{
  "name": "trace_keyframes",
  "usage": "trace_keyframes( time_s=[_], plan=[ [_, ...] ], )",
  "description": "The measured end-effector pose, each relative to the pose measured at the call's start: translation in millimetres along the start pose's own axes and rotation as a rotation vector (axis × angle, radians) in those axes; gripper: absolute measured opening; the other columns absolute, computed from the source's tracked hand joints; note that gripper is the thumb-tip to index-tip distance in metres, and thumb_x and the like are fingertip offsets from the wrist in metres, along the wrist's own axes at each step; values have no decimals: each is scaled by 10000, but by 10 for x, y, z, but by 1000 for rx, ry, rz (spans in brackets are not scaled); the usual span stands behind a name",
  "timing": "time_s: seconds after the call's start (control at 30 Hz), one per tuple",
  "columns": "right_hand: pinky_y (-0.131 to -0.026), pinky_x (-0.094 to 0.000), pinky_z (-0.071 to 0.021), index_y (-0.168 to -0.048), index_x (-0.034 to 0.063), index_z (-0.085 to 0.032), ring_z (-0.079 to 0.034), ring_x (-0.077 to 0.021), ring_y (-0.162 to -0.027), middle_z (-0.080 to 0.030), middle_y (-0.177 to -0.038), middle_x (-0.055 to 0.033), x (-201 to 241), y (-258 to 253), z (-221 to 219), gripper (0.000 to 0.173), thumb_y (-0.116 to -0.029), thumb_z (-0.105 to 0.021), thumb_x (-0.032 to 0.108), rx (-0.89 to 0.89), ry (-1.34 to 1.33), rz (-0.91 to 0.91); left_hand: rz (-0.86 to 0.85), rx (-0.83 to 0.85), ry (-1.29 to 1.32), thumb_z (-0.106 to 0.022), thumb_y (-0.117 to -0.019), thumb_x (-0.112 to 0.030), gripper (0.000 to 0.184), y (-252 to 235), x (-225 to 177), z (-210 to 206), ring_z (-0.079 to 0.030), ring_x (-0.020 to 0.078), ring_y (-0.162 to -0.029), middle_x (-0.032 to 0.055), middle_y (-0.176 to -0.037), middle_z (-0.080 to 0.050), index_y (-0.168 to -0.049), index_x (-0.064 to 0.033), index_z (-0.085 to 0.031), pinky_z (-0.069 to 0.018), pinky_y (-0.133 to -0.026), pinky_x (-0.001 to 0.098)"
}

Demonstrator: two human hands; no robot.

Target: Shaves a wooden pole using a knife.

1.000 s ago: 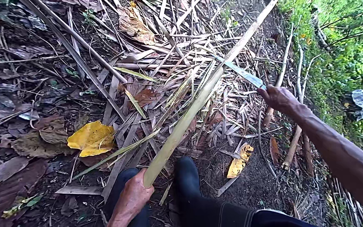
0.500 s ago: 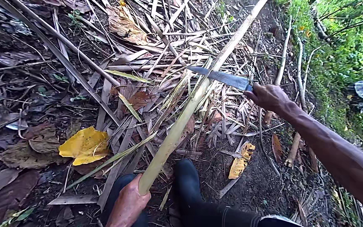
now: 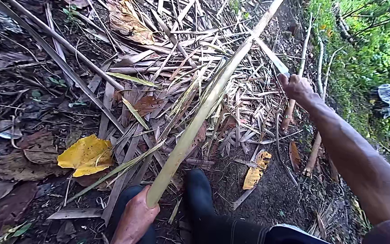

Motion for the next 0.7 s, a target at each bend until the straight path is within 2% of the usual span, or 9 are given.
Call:
trace_keyframes(
  time_s=[0.1,0.27,0.33,0.4,0.47,0.53,0.57,0.63,0.7],
  plan=[
    [-830,-740,-480,-1048,-91,-626,-647,-563,-1047,-654,-1044,-372,-33,38,80,840,-1057,-230,649,-26,-75,-57,-3,-5,-3,-789,-724,-97,439,-19,2,32,-696,349,-907,173,-955,-704,-1142,-31,-671,-540,-804,590],
    [-717,-703,-510,-1081,-24,-570,-675,-534,-900,-652,-904,-302,320,241,-91,713,-1061,-299,635,-8,90,122,-6,-16,-6,-789,-716,-95,435,-30,33,30,-695,324,-888,158,-941,-704,-1133,-43,-676,-541,-793,575],
    [-787,-717,-508,-1125,-54,-582,-662,-558,-1006,-657,-1011,-350,267,92,-22,751,-1062,-292,635,-25,39,8,-2,-17,-9,-791,-713,-85,442,-21,33,33,-696,333,-892,167,-948,-704,-1136,-32,-674,-539,-797,580],
    [-956,-687,-464,-1284,-94,-578,-593,-510,-1221,-596,-1277,-369,50,-37,115,792,-1080,-238,592,-21,-237,-275,2,-13,-6,-793,-719,-85,453,-5,10,23,-696,340,-908,179,-965,-703,-1151,-22,-669,-538,-811,588],
    [-982,-665,-450,-1322,-69,-567,-585,-467,-1241,-581,-1321,-338,-153,-37,159,796,-1070,-210,598,-81,-399,-391,14,-6,-1,-794,-718,-89,468,3,18,30,-698,348,-910,182,-976,-707,-1165,-24,-671,-541,-813,602],
    [-894,-712,-457,-1135,-103,-602,-628,-530,-1116,-627,-1138,-378,-175,42,138,831,-1072,-190,616,-113,-317,-196,19,-1,10,-794,-722,-95,473,-24,22,24,-697,347,-918,178,-983,-707,-1174,-32,-669,-542,-819,598],
    [-838,-722,-464,-1068,-87,-603,-644,-540,-1026,-638,-1032,-363,-101,109,64,809,-1075,-197,613,-90,-267,-56,16,-7,8,-791,-725,-101,464,-24,37,16,-697,336,-915,168,-976,-707,-1168,-38,-671,-543,-816,589],
    [-754,-702,-488,-1028,-50,-601,-658,-504,-874,-637,-883,-291,117,364,-169,713,-1086,-265,577,-9,-179,166,6,-7,0,-788,-726,-106,460,-20,51,5,-697,320,-911,155,-975,-709,-1168,-46,-675,-545,-815,579],
    [-663,-647,-495,-1011,7,-579,-646,-434,-749,-604,-774,-204,321,559,-397,650,-1074,-299,590,46,-100,289,0,-14,5,-787,-717,-107,461,-30,42,7,-695,315,-905,151,-968,-707,-1161,-47,-678,-545,-809,575]
  ],
)
Point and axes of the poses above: each hand's wrist, its own y-axis away from the middle knuckle, its own z-axis out of the back of the hand, x = y × z, the point moved 8 cm from there along -y, towards the middle knuckle
